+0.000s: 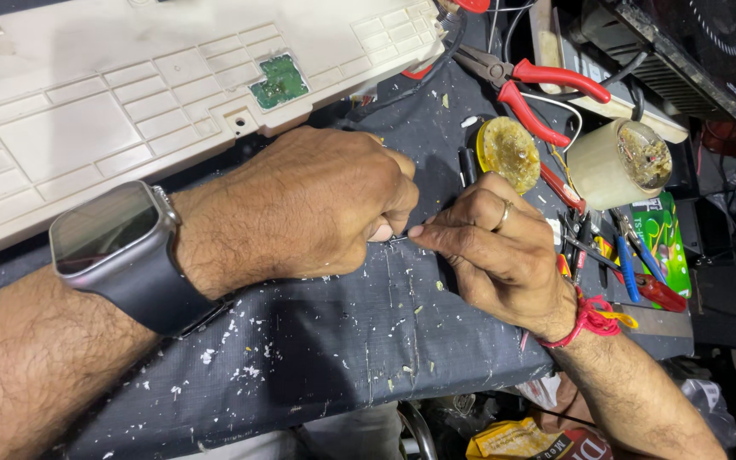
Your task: The person is repairing a small electronic component. They use pliers to strip the insulation from a wire and then twist the exposed wire ends together. The work is performed on a cluttered workbench with various tools and electronic parts visible.
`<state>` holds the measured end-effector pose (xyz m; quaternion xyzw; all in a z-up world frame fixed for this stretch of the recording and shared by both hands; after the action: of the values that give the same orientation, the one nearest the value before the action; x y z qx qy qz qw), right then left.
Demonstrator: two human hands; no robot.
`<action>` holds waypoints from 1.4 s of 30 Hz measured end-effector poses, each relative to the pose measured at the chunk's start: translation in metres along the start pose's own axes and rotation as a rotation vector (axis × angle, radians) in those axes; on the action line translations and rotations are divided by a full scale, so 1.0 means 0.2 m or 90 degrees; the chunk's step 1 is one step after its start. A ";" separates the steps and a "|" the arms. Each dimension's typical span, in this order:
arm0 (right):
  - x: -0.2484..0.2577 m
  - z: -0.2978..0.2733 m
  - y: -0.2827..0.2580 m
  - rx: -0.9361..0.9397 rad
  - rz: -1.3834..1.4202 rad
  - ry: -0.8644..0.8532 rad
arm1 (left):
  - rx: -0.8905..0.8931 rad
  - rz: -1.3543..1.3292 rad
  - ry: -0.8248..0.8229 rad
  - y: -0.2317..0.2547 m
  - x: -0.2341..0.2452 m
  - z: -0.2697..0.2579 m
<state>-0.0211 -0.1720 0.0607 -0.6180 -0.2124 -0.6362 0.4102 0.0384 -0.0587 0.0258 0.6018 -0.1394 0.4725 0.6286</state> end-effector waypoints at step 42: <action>-0.04 0.05 0.07 -0.056 0.177 -0.051 | 0.028 0.016 -0.022 0.02 0.02 0.00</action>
<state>-0.0047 -0.1715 0.0516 -0.6837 -0.1125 -0.5567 0.4582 0.0363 -0.0577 0.0309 0.6221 -0.1473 0.4724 0.6067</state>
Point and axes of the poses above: each hand's wrist, its own z-axis towards the middle knuckle, its own x-axis out of the back of the hand, y = z × x, the point moved 8 cm from there along z, towards the middle knuckle, and after that the axes turned 14 degrees about -y, right-handed, at the moved point
